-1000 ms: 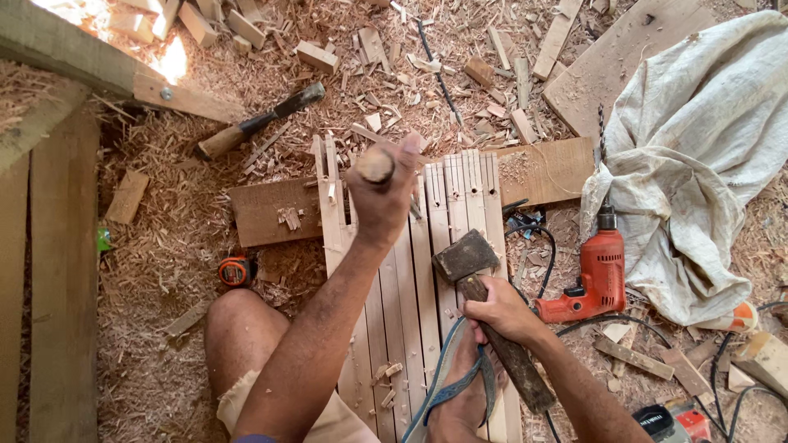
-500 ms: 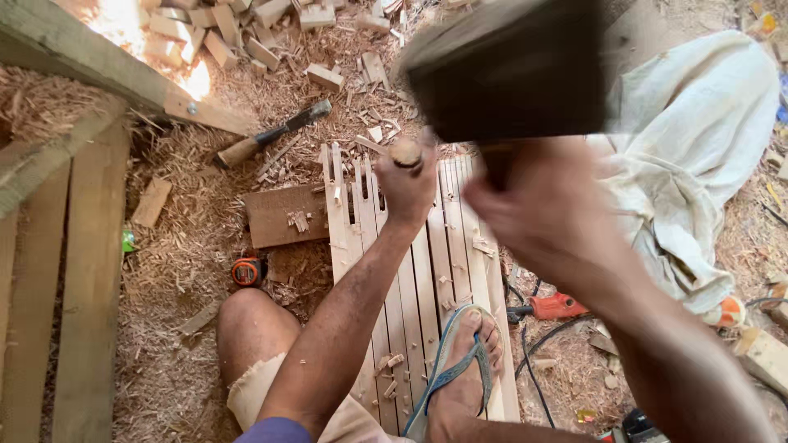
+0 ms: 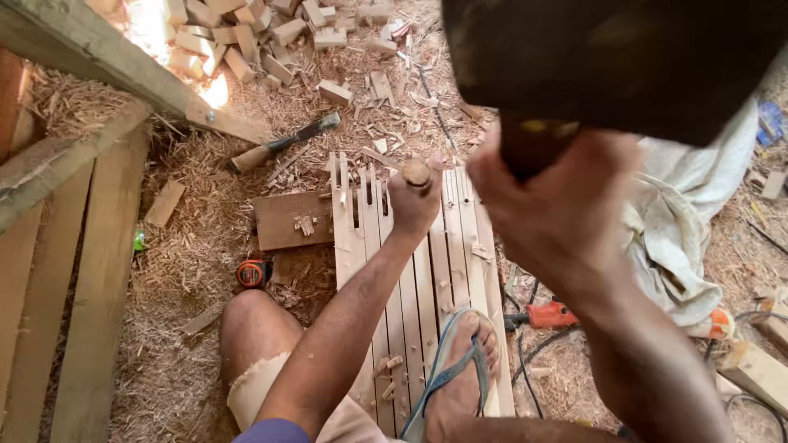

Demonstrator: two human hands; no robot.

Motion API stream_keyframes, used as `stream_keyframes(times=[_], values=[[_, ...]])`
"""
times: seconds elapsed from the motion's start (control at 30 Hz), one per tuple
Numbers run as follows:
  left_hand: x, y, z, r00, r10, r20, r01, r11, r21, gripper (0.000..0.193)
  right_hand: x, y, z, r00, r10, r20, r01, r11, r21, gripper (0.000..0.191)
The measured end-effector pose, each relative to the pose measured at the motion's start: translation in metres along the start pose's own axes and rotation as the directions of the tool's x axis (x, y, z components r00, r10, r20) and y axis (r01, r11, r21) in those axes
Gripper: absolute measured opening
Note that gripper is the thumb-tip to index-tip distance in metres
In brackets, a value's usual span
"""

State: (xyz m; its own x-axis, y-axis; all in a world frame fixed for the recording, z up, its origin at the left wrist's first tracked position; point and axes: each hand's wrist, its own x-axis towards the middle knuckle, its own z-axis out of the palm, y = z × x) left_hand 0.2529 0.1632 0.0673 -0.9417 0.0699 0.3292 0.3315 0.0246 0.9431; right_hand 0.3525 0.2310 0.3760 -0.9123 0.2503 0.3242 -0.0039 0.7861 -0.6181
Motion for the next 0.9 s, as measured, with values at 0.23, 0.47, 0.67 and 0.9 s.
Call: stream_keyframes(times=[0.23, 0.47, 0.67, 0.9], values=[[0.005, 0.006, -0.005, 0.999, 0.03, 0.029, -0.029, 0.999, -0.021, 0.022, 0.021, 0.061, 0.085, 0.82, 0.254, 0.512, -0.117, 0.951, -0.285, 0.031], [0.018, 0.014, -0.023, 0.883, -0.171, 0.437, 0.276, 0.942, -0.19, 0.032, 0.002, 0.007, -0.014, 0.989, 0.141, 0.051, -0.141, 0.99, -0.011, 0.028], [0.027, -0.005, -0.041, 0.758, -0.04, 0.652, 0.302, 0.907, -0.295, 0.015, 0.006, 0.039, 0.069, 0.86, 0.17, 0.481, 0.001, 0.942, -0.335, 0.018], [0.106, -0.043, 0.019, 0.805, -0.529, 0.268, 0.561, 0.826, -0.054, 0.022, -0.025, 0.101, 0.082, 0.743, 0.431, 0.512, -0.398, 0.9, -0.18, 0.036]])
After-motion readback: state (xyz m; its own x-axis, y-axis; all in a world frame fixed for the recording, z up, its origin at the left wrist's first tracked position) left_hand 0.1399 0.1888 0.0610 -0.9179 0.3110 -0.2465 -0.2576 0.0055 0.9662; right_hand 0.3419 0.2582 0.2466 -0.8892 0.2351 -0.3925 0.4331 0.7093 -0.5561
